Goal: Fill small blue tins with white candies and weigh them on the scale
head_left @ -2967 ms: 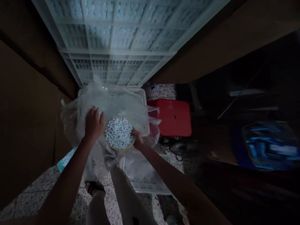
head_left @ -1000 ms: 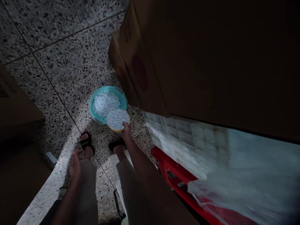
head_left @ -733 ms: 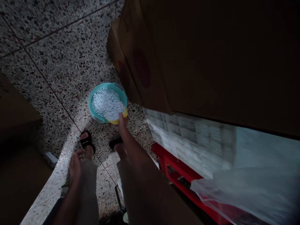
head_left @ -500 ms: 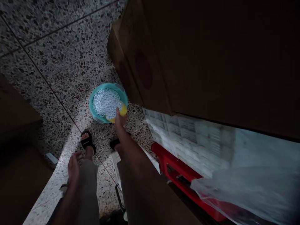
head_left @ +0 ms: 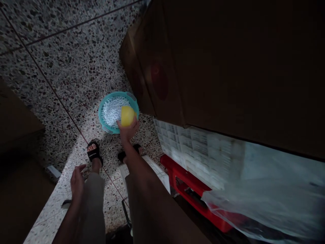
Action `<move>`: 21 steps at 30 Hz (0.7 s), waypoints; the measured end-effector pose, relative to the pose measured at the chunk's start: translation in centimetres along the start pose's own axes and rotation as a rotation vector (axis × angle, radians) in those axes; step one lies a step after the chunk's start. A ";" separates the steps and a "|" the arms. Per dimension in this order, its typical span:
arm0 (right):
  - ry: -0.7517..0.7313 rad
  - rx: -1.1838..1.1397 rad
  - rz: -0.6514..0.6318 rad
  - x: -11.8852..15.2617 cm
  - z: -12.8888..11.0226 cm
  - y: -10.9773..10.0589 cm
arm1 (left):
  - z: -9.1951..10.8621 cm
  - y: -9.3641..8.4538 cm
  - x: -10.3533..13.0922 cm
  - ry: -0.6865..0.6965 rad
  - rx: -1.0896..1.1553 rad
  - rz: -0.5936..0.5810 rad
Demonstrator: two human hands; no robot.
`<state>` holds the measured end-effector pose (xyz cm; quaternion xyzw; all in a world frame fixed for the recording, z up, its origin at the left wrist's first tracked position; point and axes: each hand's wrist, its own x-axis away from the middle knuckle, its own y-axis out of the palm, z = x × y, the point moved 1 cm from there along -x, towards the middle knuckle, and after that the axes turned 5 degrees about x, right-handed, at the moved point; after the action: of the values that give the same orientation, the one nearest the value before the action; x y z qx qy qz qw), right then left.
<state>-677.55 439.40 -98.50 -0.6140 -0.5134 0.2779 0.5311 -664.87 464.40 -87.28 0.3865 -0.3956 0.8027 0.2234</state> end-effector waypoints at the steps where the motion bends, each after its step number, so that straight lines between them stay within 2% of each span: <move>1: -0.018 -0.013 0.014 0.0 0.0 0.0 | -0.2 -0.2 -0.1 -0.008 -0.003 -0.002; 5: -0.022 -0.057 0.078 -0.7 -0.2 -0.1 | -1.1 -1.0 -0.5 -0.018 -0.009 -0.030; 8: -0.023 -0.039 0.061 -1.3 -0.3 -0.4 | -1.6 -1.4 -0.6 -0.044 -0.007 -0.023; 13: 0.116 -0.036 0.031 -1.9 0.7 -2.1 | -1.1 -1.3 -0.4 -0.037 -0.007 -0.040; 18: 0.226 -0.331 0.082 -1.3 3.4 -4.9 | -0.1 -0.9 0.4 -0.031 -0.008 -0.055; 21: 0.335 -0.556 0.049 0.4 5.1 -8.1 | 0.8 -0.5 0.8 -0.038 -0.009 -0.091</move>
<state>-684.61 440.93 -92.27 -0.7850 -0.4603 0.0346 0.4132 -664.70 464.09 -86.08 0.4182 -0.3853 0.7824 0.2538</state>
